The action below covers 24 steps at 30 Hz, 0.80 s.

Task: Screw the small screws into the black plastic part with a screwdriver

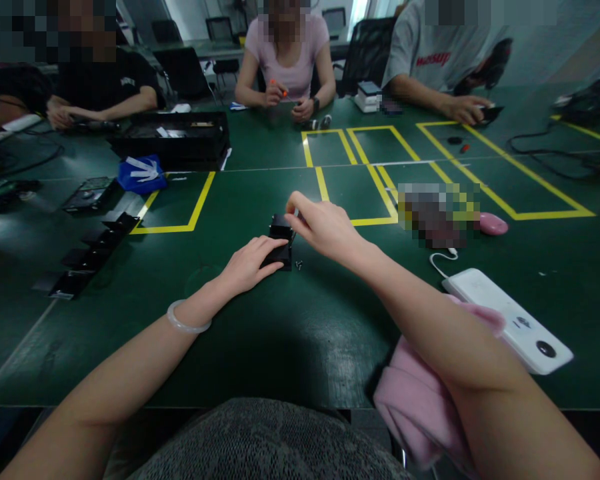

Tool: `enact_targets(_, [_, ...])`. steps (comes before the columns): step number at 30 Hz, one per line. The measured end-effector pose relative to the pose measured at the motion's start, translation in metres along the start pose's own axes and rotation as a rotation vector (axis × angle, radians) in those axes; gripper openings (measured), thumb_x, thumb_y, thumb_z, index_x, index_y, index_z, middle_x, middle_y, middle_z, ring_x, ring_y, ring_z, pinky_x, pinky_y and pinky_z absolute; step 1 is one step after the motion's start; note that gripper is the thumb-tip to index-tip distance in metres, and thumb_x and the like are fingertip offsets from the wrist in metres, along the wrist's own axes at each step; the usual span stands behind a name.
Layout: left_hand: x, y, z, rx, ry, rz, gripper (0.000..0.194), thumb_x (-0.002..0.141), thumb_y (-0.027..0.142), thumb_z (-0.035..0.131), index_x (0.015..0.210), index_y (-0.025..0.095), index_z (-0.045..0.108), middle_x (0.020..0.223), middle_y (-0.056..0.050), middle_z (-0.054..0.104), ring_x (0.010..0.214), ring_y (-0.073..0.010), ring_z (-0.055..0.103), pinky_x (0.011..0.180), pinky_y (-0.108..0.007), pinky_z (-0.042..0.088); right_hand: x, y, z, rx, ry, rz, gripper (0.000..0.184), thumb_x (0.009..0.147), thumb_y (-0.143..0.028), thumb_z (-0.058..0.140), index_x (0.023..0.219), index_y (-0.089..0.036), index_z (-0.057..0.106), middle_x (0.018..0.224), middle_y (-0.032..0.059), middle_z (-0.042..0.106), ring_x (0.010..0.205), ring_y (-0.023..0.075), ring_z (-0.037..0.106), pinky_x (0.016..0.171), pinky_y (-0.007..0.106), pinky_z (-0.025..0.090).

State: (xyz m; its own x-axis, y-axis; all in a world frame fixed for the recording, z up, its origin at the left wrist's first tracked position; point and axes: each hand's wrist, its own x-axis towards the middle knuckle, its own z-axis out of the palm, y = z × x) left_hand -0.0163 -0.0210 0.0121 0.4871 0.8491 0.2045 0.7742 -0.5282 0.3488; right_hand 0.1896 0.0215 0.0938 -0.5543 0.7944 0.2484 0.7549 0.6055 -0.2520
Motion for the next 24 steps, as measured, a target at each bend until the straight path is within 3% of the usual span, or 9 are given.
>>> enact_targets(8, [0.0002, -0.0005, -0.0004, -0.005, -0.014, -0.021, 0.043, 0.099, 0.035, 0.052, 0.139, 0.020, 0.050, 0.128, -0.011, 0.061, 0.115, -0.0283, 0.057, 0.094, -0.044, 0.051, 0.0001, -0.0009, -0.0001, 0.013, -0.006, 0.000, 0.032, 0.100, -0.028, 0.035, 0.124, -0.016, 0.053, 0.093, 0.0074, 0.073, 0.076, 0.0177, 0.062, 0.061, 0.028, 0.029])
enact_targets(14, [0.0002, -0.0007, -0.0002, -0.008, -0.011, -0.020, 0.043, 0.099, 0.036, 0.053, 0.139, 0.020, 0.051, 0.129, -0.011, 0.060, 0.115, -0.0286, 0.057, 0.095, -0.044, 0.051, -0.0001, -0.0035, 0.0008, -0.049, -0.001, 0.013, 0.032, 0.103, -0.036, 0.034, 0.118, -0.019, 0.056, 0.090, 0.0075, 0.073, 0.077, 0.0183, 0.063, 0.063, 0.027, 0.031])
enact_targets(20, [0.0001, 0.0002, -0.0011, -0.009, -0.022, -0.027, 0.043, 0.099, 0.037, 0.051, 0.139, 0.020, 0.050, 0.128, -0.011, 0.060, 0.115, -0.0286, 0.058, 0.094, -0.044, 0.052, -0.0002, -0.0037, 0.0015, -0.059, -0.011, 0.020, 0.033, 0.101, -0.028, 0.033, 0.127, -0.016, 0.050, 0.093, 0.0088, 0.074, 0.074, 0.0176, 0.062, 0.062, 0.027, 0.032])
enact_targets(24, [0.0002, -0.0006, -0.0004, -0.009, -0.019, -0.020, 0.044, 0.099, 0.037, 0.052, 0.139, 0.020, 0.050, 0.128, -0.012, 0.060, 0.114, -0.0287, 0.058, 0.094, -0.044, 0.051, -0.0005, -0.0034, 0.0009, -0.066, 0.008, 0.001, 0.032, 0.102, -0.036, 0.036, 0.120, -0.017, 0.055, 0.092, 0.0080, 0.074, 0.077, 0.0190, 0.064, 0.062, 0.027, 0.031])
